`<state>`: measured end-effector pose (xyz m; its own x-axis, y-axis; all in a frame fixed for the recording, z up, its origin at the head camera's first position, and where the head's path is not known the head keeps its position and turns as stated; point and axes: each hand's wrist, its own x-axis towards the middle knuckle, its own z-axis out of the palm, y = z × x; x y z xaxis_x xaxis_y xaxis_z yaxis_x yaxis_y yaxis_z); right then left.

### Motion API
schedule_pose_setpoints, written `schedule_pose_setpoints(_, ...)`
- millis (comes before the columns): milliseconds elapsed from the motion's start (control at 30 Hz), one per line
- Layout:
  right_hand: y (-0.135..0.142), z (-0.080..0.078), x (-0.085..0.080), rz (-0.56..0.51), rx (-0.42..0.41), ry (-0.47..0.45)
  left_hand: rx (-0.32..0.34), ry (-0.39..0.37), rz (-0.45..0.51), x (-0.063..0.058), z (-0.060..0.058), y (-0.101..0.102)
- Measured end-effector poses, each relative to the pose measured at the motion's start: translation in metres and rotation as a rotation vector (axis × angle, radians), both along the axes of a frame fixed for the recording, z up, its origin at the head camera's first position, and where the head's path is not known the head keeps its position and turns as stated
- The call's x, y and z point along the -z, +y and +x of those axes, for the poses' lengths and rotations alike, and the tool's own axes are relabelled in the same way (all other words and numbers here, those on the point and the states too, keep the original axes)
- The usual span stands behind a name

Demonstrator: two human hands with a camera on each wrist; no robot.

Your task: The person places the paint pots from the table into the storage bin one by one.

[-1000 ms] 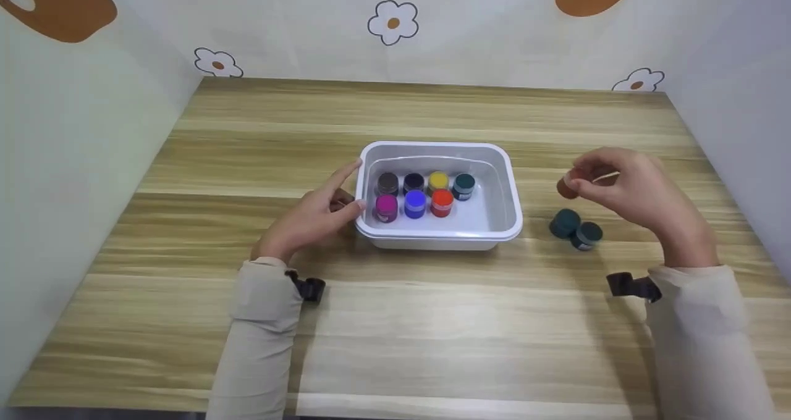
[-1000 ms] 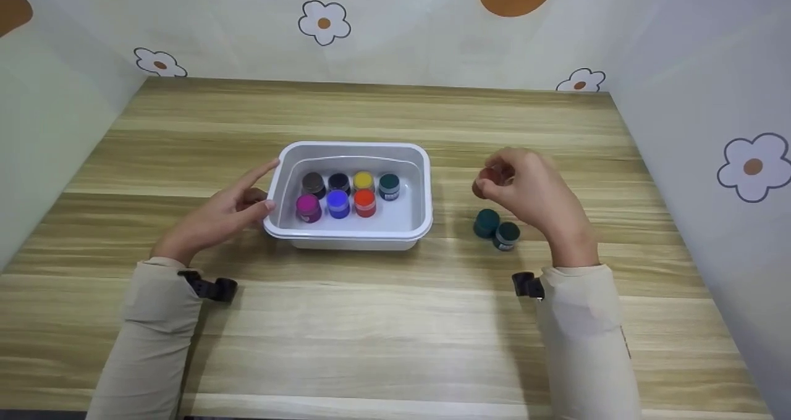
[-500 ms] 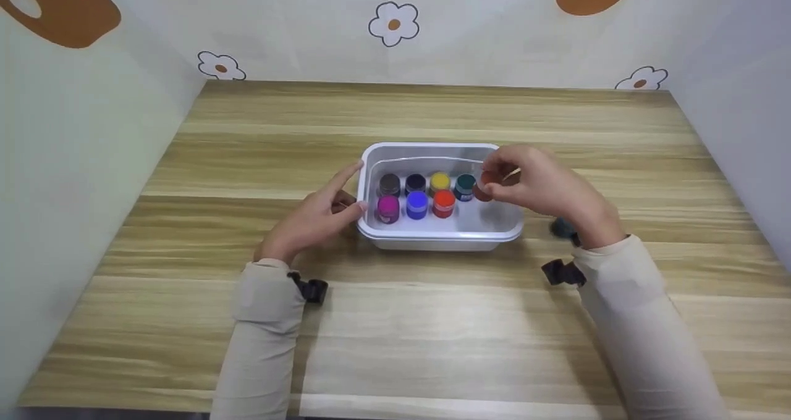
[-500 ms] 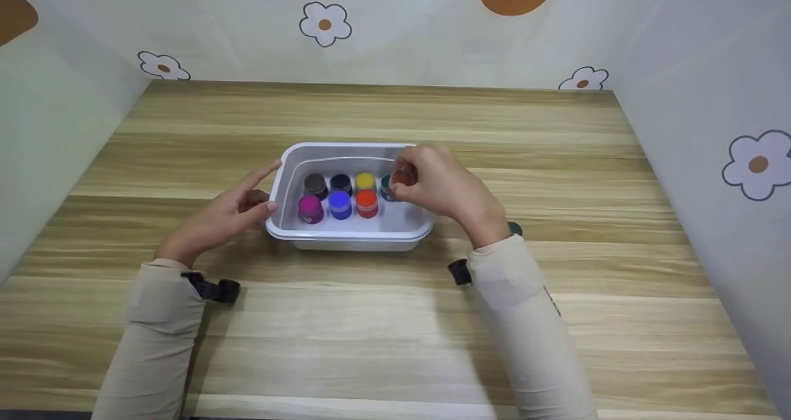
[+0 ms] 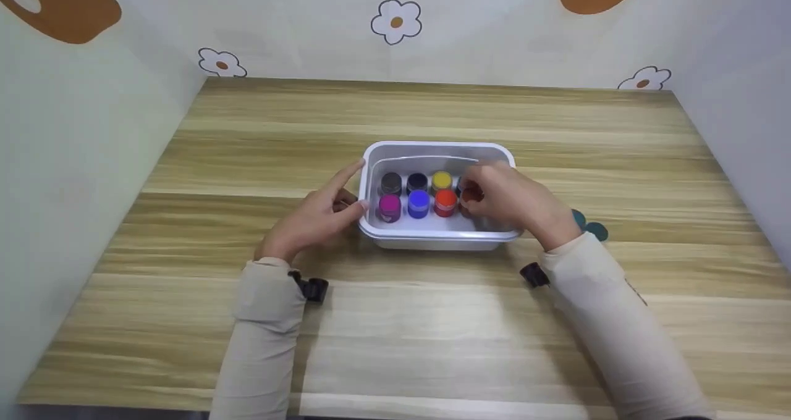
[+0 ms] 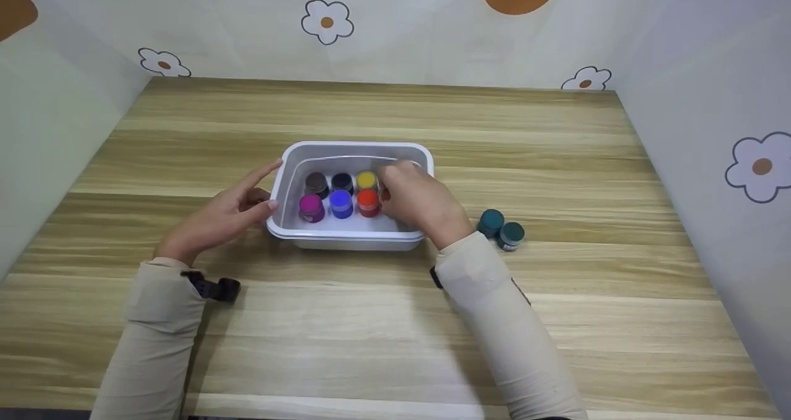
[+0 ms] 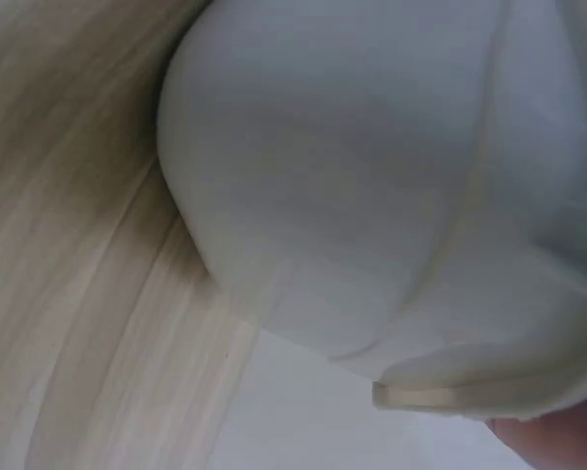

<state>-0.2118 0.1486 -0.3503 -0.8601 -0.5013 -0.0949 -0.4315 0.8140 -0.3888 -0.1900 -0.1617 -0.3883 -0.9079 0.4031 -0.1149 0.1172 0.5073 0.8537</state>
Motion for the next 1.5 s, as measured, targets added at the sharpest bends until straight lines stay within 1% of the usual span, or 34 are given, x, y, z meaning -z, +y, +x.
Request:
schedule_pose_setpoints(267,-0.006,0.001,0.003,0.038,0.035,-0.004,0.011,0.020,-0.017,0.000,-0.001,0.000)
schedule_pose_setpoints(467,-0.008,0.002,0.006,0.054,0.047,-0.002,0.009,0.003,-0.016,0.001,-0.002,-0.001)
schedule_pose_setpoints(733,-0.009,0.004,0.003,0.039,0.043,0.016,0.008,0.001,-0.001,0.001,-0.001,-0.002)
schedule_pose_setpoints(867,-0.003,0.007,-0.001,0.003,0.036,0.030,0.007,0.004,0.000,0.001,0.000,-0.002)
schedule_pose_setpoints(933,0.004,0.010,-0.004,-0.040,0.029,0.055,0.014,0.012,-0.001,0.001,0.000,-0.002)
schedule_pose_setpoints(1033,0.020,0.013,-0.011,-0.128,0.021,0.135,0.017,0.016,0.002,0.001,-0.001,-0.001)
schedule_pose_setpoints(1100,0.033,0.015,-0.016,-0.184,0.032,0.188,0.015,0.012,-0.002,0.001,-0.001,-0.001)
schedule_pose_setpoints(1167,0.048,0.017,-0.021,-0.220,0.066,0.220,0.012,0.005,-0.004,0.001,-0.002,-0.001)
schedule_pose_setpoints(1233,0.062,0.020,-0.024,-0.237,0.110,0.234,0.012,0.005,-0.011,0.001,-0.002,-0.001)
schedule_pose_setpoints(1333,0.085,0.024,-0.024,-0.235,0.172,0.234,0.015,0.001,-0.015,0.001,-0.002,-0.002)
schedule_pose_setpoints(1433,0.107,0.029,-0.019,-0.238,0.204,0.227,0.014,-0.004,-0.014,0.002,-0.001,-0.002)
schedule_pose_setpoints(1500,0.120,0.033,-0.014,-0.251,0.225,0.193,0.013,-0.008,-0.008,0.001,-0.001,-0.002)
